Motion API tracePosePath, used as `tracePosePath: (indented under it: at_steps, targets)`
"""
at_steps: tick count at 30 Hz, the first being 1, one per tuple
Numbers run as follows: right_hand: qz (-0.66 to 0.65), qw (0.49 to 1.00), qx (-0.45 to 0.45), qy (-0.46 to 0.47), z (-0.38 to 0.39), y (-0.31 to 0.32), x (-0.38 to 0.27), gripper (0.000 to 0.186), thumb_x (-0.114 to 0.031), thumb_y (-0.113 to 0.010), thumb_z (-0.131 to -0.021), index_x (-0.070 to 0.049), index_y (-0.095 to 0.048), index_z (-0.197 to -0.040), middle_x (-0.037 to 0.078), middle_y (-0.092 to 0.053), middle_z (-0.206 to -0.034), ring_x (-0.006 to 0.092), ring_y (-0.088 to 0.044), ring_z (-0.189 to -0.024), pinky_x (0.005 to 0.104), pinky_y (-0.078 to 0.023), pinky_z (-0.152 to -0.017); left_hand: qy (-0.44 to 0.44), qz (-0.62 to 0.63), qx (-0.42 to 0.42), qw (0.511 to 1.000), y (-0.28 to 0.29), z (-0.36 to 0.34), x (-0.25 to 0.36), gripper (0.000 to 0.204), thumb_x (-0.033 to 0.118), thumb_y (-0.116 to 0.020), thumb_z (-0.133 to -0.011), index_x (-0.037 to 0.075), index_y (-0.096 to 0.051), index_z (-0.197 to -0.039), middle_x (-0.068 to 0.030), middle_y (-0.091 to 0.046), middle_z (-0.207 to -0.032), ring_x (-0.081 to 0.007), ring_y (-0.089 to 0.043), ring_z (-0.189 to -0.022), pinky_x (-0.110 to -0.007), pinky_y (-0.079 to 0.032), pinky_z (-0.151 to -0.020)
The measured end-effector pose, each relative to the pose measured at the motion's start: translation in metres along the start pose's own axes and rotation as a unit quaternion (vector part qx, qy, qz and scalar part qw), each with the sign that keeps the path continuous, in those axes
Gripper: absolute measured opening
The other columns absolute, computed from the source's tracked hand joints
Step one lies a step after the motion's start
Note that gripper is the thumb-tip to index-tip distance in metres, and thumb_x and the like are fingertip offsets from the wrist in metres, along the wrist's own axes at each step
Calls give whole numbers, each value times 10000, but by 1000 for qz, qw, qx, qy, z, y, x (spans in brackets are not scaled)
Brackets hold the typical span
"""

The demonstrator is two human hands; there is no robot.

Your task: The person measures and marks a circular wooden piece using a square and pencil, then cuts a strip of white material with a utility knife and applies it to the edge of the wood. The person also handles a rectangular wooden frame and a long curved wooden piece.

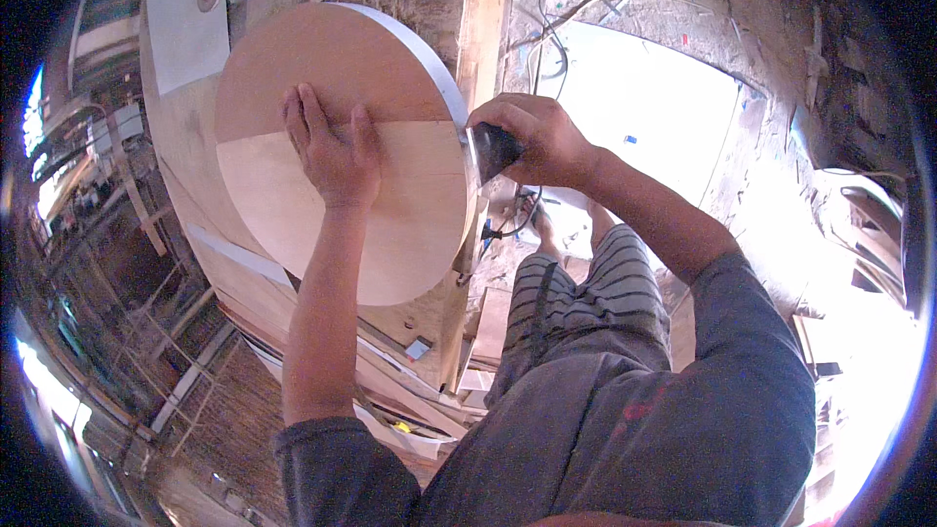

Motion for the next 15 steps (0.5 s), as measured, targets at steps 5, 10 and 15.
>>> tracePosePath:
  at_steps: [5, 10, 15]
  targets:
    - [-1, 995, -89, -39, -16, 3, 10, 642, 21, -827, -658, -102, -618, -1252, 134, -727, -1087, 372, -728, -1007, 436, -585, -872, 37, 16, 10, 999, 8, 0, 8, 820, 461, -656, -985, -88, -415, -1544, -321, -366, -1611, -488, -343, -1503, -545, -270, -1258]
    - [-94, 983, -131, -91, -26, -4, 25, 580, 39, -747, -706, -60, -614, -1261, 147, -718, -1076, 378, -716, -1008, 443, -572, -888, 47, 21, 13, 999, 9, -2, 11, 822, 447, -670, -974, -85, -415, -1546, -300, -380, -1614, -482, -330, -1516, -542, -270, -1261]
    - [-18, 998, -58, -3, -16, 3, 2, 597, 18, -790, -664, -39, -620, -1234, 129, -701, -1097, 361, -710, -1005, 434, -576, -886, 52, 29, 11, 998, 10, -2, 11, 830, 458, -669, -974, -83, -412, -1549, -310, -375, -1613, -475, -325, -1522, -543, -268, -1261]
Point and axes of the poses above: each hand's wrist, its own z-axis away from the middle knuckle, its own y-axis out of the back of the hand, x = y × z, the point moved 9 cm from there along -z, towards the middle knuckle
